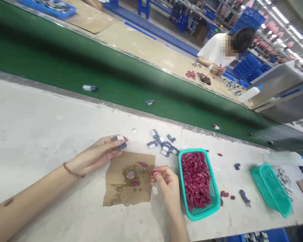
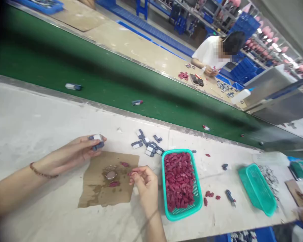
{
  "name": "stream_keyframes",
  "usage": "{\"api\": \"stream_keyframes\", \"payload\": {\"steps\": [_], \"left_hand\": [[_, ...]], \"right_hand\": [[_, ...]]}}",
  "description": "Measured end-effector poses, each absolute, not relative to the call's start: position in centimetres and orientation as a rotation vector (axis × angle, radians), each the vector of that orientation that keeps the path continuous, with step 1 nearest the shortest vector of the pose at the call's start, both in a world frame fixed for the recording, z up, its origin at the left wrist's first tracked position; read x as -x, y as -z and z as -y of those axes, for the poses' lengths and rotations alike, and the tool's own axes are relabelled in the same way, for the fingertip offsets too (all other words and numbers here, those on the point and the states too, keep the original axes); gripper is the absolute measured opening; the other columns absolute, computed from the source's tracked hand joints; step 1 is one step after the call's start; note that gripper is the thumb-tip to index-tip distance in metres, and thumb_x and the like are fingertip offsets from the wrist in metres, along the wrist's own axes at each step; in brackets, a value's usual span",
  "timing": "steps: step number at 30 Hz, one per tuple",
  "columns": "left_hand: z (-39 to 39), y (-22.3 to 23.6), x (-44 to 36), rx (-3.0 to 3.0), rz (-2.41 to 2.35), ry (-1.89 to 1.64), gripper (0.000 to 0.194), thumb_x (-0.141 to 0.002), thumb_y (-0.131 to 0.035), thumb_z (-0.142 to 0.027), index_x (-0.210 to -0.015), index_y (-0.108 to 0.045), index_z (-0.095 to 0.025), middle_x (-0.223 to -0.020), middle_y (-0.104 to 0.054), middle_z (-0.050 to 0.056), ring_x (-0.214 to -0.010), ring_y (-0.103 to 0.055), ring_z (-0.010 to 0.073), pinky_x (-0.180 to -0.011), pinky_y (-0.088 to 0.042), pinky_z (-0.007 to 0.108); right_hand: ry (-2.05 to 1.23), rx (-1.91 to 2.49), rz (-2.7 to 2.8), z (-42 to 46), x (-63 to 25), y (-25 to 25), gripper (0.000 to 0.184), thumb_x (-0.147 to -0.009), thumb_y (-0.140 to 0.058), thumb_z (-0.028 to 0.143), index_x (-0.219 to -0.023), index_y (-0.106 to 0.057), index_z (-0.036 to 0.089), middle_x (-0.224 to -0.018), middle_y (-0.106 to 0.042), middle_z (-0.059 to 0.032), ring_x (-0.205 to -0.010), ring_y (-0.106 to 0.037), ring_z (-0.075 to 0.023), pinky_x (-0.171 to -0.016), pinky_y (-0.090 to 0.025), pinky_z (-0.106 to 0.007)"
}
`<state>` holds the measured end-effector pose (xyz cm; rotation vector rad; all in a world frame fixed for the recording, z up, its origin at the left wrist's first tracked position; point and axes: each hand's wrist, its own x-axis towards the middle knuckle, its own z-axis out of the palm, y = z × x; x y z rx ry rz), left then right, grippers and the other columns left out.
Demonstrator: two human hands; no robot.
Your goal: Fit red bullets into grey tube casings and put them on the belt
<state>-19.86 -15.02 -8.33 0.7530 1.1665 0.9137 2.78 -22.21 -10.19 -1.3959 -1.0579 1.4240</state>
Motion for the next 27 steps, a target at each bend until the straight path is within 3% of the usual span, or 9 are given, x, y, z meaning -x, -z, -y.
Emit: {"api": "stream_keyframes", "payload": {"steps": [2,5,10,14,18,22,27], "left_hand": [[16.8,8.8,20.4,-0.593,-1.133,-0.958,0.034,-0.057,-0.085,-0.039,-0.076,-0.067,-0.017,-0.082,-0.066,0.005,-0.068,-0.057,0.0151,-0.065,-0.052,0.029],[18.8,10.0,20.5,-0.548,-1.091,-0.989,0.04,-0.062,-0.083,-0.048,-0.084,-0.068,-0.018,-0.09,-0.067,0.007,-0.082,-0.063,0.0212,-0.074,-0.055,0.033],[20.2,11.2,20.2,-0.679,-0.982,-0.971,0.041,-0.079,-0.067,-0.055,-0.097,-0.058,-0.02,-0.08,-0.063,0.004,-0.063,-0.063,0.0163,-0.059,-0.053,0.03],[20.4,11.5,20.3,-0.816,-1.009,-0.947,0.035,-0.084,-0.063,-0.05,-0.1,-0.051,-0.021,-0.084,-0.066,0.005,-0.063,-0.063,0.0159,-0.057,-0.05,0.028],[20.5,11.5,20.5,-0.897,-1.166,-0.891,0.029,-0.084,-0.062,-0.045,-0.097,-0.055,-0.019,-0.085,-0.066,0.006,-0.068,-0.062,0.0179,-0.061,-0.051,0.031],[20.4,11.5,20.5,-0.954,-1.216,-0.884,0.032,-0.081,-0.063,-0.046,-0.099,-0.061,-0.019,-0.097,-0.066,0.009,-0.088,-0.063,0.0235,-0.076,-0.053,0.035],[20.7,11.6,20.2,-0.962,-1.194,-0.876,0.038,-0.083,-0.061,-0.045,-0.112,-0.055,-0.02,-0.1,-0.064,0.009,-0.094,-0.061,0.0237,-0.08,-0.052,0.035]], "right_hand": [[-1.35,1.46,1.209,21.8,-2.3,10.6,0.018,-0.08,-0.066,0.037,-0.079,-0.066,0.019,-0.066,-0.067,-0.0016,-0.06,-0.061,-0.016,-0.057,-0.049,-0.027],[-1.203,1.475,1.523,21.2,-1.4,10.6,0.013,-0.086,-0.06,0.029,-0.08,-0.067,0.02,-0.075,-0.071,-0.0036,-0.07,-0.065,-0.0184,-0.064,-0.05,-0.028],[-1.076,1.292,1.968,20.6,0.2,10.6,0.019,-0.094,-0.047,0.022,-0.087,-0.065,0.022,-0.08,-0.069,-0.0051,-0.075,-0.065,-0.0189,-0.068,-0.051,-0.029],[-0.94,1.256,2.23,20.6,1.1,10.9,0.029,-0.099,-0.036,0.023,-0.087,-0.062,0.02,-0.075,-0.064,-0.0053,-0.068,-0.06,-0.019,-0.062,-0.047,-0.029],[-0.877,1.284,2.316,20.8,1.5,10.7,0.031,-0.1,-0.034,0.022,-0.085,-0.061,0.021,-0.073,-0.061,-0.0046,-0.066,-0.057,-0.0188,-0.059,-0.045,-0.028],[-0.878,1.294,2.323,20.8,1.6,10.5,0.03,-0.099,-0.035,0.02,-0.085,-0.061,0.021,-0.073,-0.06,-0.0041,-0.065,-0.056,-0.0184,-0.058,-0.044,-0.028],[-1.032,1.328,2.176,20.7,1.6,10.5,0.024,-0.096,-0.042,0.019,-0.084,-0.062,0.023,-0.071,-0.062,-0.0028,-0.066,-0.057,-0.0181,-0.06,-0.045,-0.028]]}}
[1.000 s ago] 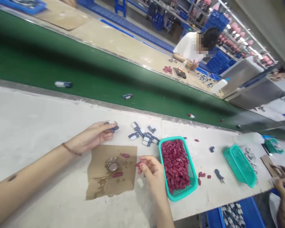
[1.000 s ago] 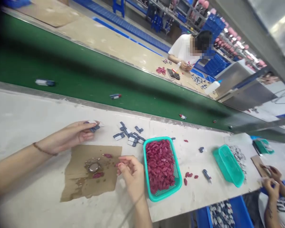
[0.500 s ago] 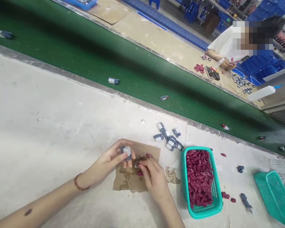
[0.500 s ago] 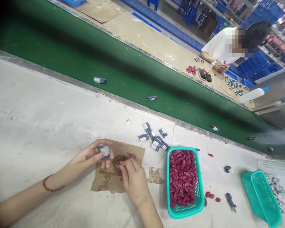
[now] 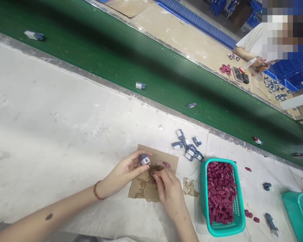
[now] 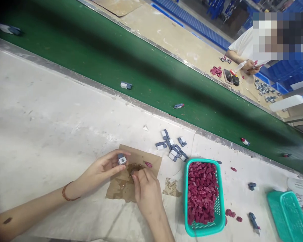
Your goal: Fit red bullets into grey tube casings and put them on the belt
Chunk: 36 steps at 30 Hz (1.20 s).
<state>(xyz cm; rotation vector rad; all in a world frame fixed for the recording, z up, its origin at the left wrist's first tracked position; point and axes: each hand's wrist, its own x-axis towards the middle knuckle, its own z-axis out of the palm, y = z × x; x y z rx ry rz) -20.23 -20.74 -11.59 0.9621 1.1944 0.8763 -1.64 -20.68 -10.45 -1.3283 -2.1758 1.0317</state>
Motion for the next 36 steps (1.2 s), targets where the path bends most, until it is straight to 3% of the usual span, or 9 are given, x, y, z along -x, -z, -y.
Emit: {"api": "stream_keyframes", "payload": {"steps": [4,9,19,29,36], "left_hand": [[21.4,11.7,20.2,-0.978,-1.151,-0.904,0.031,-0.09,-0.054,-0.044,-0.112,-0.046,-0.024,-0.105,-0.06,0.009,-0.1,-0.059,0.0222,-0.084,-0.05,0.034],[21.8,11.5,20.8,-1.145,-1.059,-0.792,0.027,-0.095,-0.043,-0.041,-0.113,-0.051,-0.023,-0.106,-0.061,0.009,-0.099,-0.059,0.0226,-0.085,-0.049,0.035],[21.9,10.9,20.9,-1.322,-0.952,-0.725,0.027,-0.097,-0.038,-0.036,-0.113,-0.051,-0.02,-0.098,-0.065,0.007,-0.085,-0.061,0.021,-0.076,-0.049,0.031],[21.9,11.6,20.8,-1.408,-0.882,-0.714,0.026,-0.1,-0.033,-0.032,-0.115,-0.05,-0.02,-0.106,-0.062,0.009,-0.096,-0.059,0.0225,-0.081,-0.046,0.032],[21.5,11.3,20.7,-1.459,-0.888,-0.672,0.026,-0.1,-0.033,-0.034,-0.111,-0.051,-0.019,-0.099,-0.062,0.008,-0.088,-0.06,0.021,-0.077,-0.045,0.031]], "right_hand": [[-1.374,1.389,1.694,20.6,1.3,10.3,0.016,-0.092,-0.052,0.028,-0.085,-0.065,0.022,-0.075,-0.067,-0.0027,-0.065,-0.061,-0.0163,-0.059,-0.049,-0.027],[-1.521,1.298,1.278,20.1,0.7,9.5,0.018,-0.084,-0.066,0.039,-0.083,-0.067,0.021,-0.068,-0.063,-0.0001,-0.055,-0.057,-0.0133,-0.052,-0.048,-0.025],[-1.628,1.212,1.345,19.9,1.5,8.5,0.018,-0.086,-0.064,0.039,-0.085,-0.069,0.021,-0.077,-0.063,-0.0017,-0.061,-0.058,-0.013,-0.058,-0.049,-0.026],[-1.526,1.217,1.501,20.4,2.2,8.8,0.02,-0.089,-0.06,0.038,-0.084,-0.069,0.021,-0.075,-0.066,-0.0023,-0.066,-0.06,-0.0149,-0.063,-0.048,-0.026],[-1.52,1.269,1.512,20.6,2.1,8.7,0.02,-0.089,-0.06,0.037,-0.082,-0.068,0.02,-0.075,-0.067,-0.0022,-0.067,-0.06,-0.0148,-0.064,-0.048,-0.026]]}}
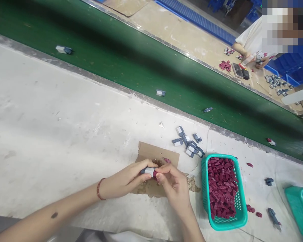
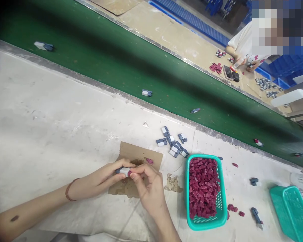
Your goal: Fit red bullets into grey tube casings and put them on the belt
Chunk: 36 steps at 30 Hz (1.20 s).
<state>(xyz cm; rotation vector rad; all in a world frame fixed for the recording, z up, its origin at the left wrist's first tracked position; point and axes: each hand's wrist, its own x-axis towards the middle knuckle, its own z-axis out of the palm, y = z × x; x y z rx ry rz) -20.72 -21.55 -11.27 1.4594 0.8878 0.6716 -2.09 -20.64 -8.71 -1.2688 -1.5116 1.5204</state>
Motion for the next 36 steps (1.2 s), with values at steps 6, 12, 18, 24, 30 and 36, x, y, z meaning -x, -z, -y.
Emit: {"api": "stream_keyframes", "payload": {"steps": [6,12,18,24,30,36], "left_hand": [[21.4,10.6,20.4,-1.461,-0.959,-0.665,0.026,-0.098,-0.036,-0.035,-0.105,-0.055,-0.019,-0.096,-0.065,0.007,-0.083,-0.061,0.0199,-0.075,-0.047,0.03],[19.4,9.6,20.8,-1.54,-1.116,-0.617,0.027,-0.09,-0.051,-0.038,-0.11,-0.059,-0.021,-0.108,-0.068,0.008,-0.099,-0.063,0.0243,-0.085,-0.049,0.032],[9.5,9.6,23.3,-1.689,-1.782,-0.796,0.043,-0.082,-0.053,-0.044,-0.114,-0.057,-0.015,-0.118,-0.066,0.012,-0.098,-0.062,0.0253,-0.084,-0.051,0.034],[1.8,10.8,22.7,-1.83,-2.023,-0.822,0.053,-0.084,-0.047,-0.032,-0.127,-0.05,-0.002,-0.143,-0.041,0.026,-0.136,-0.026,0.0425,-0.109,-0.018,0.06],[-0.1,12.4,18.8,-2.079,-1.773,-0.747,0.054,-0.082,-0.051,-0.033,-0.131,-0.051,-0.012,-0.15,-0.036,0.018,-0.14,-0.015,0.0418,-0.11,-0.012,0.058],[-2.4,12.6,16.3,-2.025,-1.512,-0.776,0.028,-0.079,-0.057,-0.026,-0.104,-0.066,-0.016,-0.119,-0.061,0.016,-0.115,-0.047,0.0349,-0.104,-0.029,0.048]], "right_hand": [[-1.523,1.276,1.465,20.7,2.1,9.2,0.02,-0.087,-0.06,0.036,-0.082,-0.069,0.019,-0.075,-0.069,-0.0031,-0.062,-0.06,-0.0139,-0.06,-0.049,-0.025],[-1.393,1.26,1.507,21.7,-0.1,8.8,0.024,-0.093,-0.053,0.031,-0.111,-0.065,0.022,-0.079,-0.069,-0.002,-0.071,-0.064,-0.0157,-0.066,-0.051,-0.026],[-0.555,1.721,1.722,22.3,-8.4,7.2,0.021,-0.093,-0.048,0.029,-0.099,-0.067,0.022,-0.095,-0.068,-0.0072,-0.087,-0.062,-0.0219,-0.077,-0.05,-0.035],[-0.064,1.975,1.937,22.0,-13.1,8.1,0.026,-0.094,-0.043,0.036,-0.096,-0.066,0.021,-0.097,-0.06,-0.0109,-0.089,-0.055,-0.0276,-0.077,-0.048,-0.043],[-0.087,1.944,1.943,21.8,-12.8,8.4,0.031,-0.097,-0.039,0.036,-0.087,-0.065,0.022,-0.093,-0.058,-0.0094,-0.086,-0.056,-0.0258,-0.074,-0.047,-0.04],[-0.338,1.801,1.716,22.0,-13.3,8.1,0.02,-0.087,-0.057,0.039,-0.08,-0.065,0.023,-0.085,-0.063,-0.0079,-0.082,-0.059,-0.0258,-0.073,-0.049,-0.041]]}}
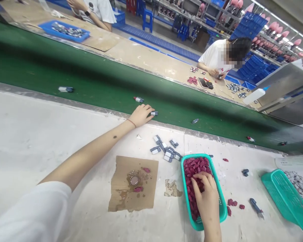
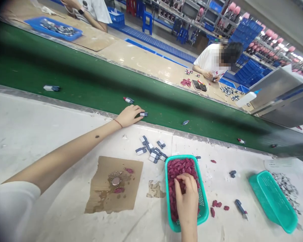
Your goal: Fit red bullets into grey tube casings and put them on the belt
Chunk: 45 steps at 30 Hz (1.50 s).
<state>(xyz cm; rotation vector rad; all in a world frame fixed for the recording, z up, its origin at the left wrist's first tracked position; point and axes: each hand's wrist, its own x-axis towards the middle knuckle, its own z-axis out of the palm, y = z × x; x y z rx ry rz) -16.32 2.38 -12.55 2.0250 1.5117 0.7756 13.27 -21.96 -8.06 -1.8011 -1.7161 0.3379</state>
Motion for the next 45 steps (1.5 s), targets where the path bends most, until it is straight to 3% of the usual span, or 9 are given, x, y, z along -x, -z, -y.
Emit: {"api": "stream_keyframes", "payload": {"steps": [4,8,11,15,19,24,31,38,45], "left_hand": [[-2.5,12.3,15.1,-1.824,-1.448,-0.91,0.015,-0.075,-0.062,-0.022,-0.088,-0.064,-0.017,-0.104,-0.063,0.012,-0.105,-0.053,0.0308,-0.101,-0.035,0.043],[-0.3,12.0,14.4,-1.496,-1.361,-1.037,0.023,-0.083,-0.055,-0.032,-0.099,-0.058,-0.016,-0.1,-0.064,0.01,-0.085,-0.061,0.0223,-0.086,-0.047,0.037],[3.1,11.6,14.9,-1.242,-1.257,-1.046,0.031,-0.088,-0.046,-0.042,-0.1,-0.054,-0.015,-0.094,-0.067,0.011,-0.075,-0.065,0.0192,-0.072,-0.051,0.033],[8.5,10.6,16.5,-1.042,-1.136,-0.958,0.036,-0.079,-0.061,-0.048,-0.09,-0.057,-0.014,-0.085,-0.07,0.011,-0.075,-0.069,0.0207,-0.072,-0.054,0.034],[12.9,9.7,18.5,-0.936,-1.079,-0.809,0.038,-0.071,-0.073,-0.046,-0.09,-0.061,-0.015,-0.072,-0.068,0.004,-0.061,-0.064,0.0164,-0.061,-0.051,0.029],[16.3,9.7,20.1,-0.9,-1.151,-0.85,0.036,-0.076,-0.068,-0.048,-0.09,-0.054,-0.019,-0.057,-0.052,-0.007,-0.051,-0.051,0.0115,-0.055,-0.042,0.025],[18.1,10.8,20.6,-0.749,-1.229,-0.959,0.03,-0.07,-0.074,-0.042,-0.082,-0.066,-0.017,-0.077,-0.067,0.004,-0.071,-0.058,0.0176,-0.064,-0.043,0.028],[18.7,11.5,20.7,-0.519,-1.044,-1.07,0.04,-0.069,-0.078,-0.043,-0.098,-0.069,-0.018,-0.094,-0.072,0.007,-0.093,-0.065,0.0236,-0.081,-0.05,0.033],[18.9,12.0,20.3,-0.702,-1.043,-1.031,0.038,-0.079,-0.07,-0.046,-0.1,-0.054,-0.018,-0.092,-0.071,0.008,-0.066,-0.061,0.0157,-0.058,-0.046,0.027]], "right_hand": [[-0.728,1.674,1.21,22.4,-12.0,7.5,0.019,-0.078,-0.07,0.038,-0.084,-0.065,0.021,-0.082,-0.069,-0.007,-0.07,-0.063,-0.0206,-0.06,-0.053,-0.033],[-1.004,1.495,0.915,22.4,-9.2,7.3,0.027,-0.072,-0.076,0.037,-0.092,-0.07,0.021,-0.077,-0.073,-0.0049,-0.067,-0.066,-0.0186,-0.055,-0.054,-0.029],[-1.201,1.457,0.84,21.9,-6.9,7.7,0.024,-0.069,-0.078,0.038,-0.085,-0.073,0.02,-0.073,-0.074,-0.0047,-0.06,-0.065,-0.0164,-0.056,-0.055,-0.029],[-1.349,1.418,0.84,21.0,-4.3,8.5,0.024,-0.066,-0.08,0.038,-0.076,-0.071,0.019,-0.067,-0.071,-0.0032,-0.057,-0.064,-0.0157,-0.056,-0.055,-0.028],[-1.394,1.398,1.033,20.1,-2.4,9.2,0.026,-0.07,-0.076,0.039,-0.063,-0.061,0.019,-0.059,-0.063,0.0007,-0.049,-0.057,-0.0125,-0.05,-0.048,-0.024],[-1.29,1.412,1.419,19.5,-0.9,9.9,0.021,-0.082,-0.064,0.037,-0.069,-0.061,0.02,-0.062,-0.065,-0.0004,-0.056,-0.059,-0.0152,-0.053,-0.046,-0.025],[-1.208,1.412,1.796,19.9,0.4,10.7,0.021,-0.09,-0.053,0.033,-0.074,-0.059,0.021,-0.065,-0.065,0.0001,-0.057,-0.06,-0.0153,-0.054,-0.046,-0.024],[-1.129,1.331,1.982,20.3,1.3,11.4,0.022,-0.095,-0.045,0.027,-0.075,-0.055,0.023,-0.069,-0.062,-0.001,-0.059,-0.059,-0.0153,-0.055,-0.045,-0.025],[-0.981,1.273,2.21,20.5,1.4,11.7,0.024,-0.097,-0.042,0.021,-0.076,-0.053,0.023,-0.068,-0.055,-0.0004,-0.062,-0.053,-0.0163,-0.057,-0.041,-0.027]]}}
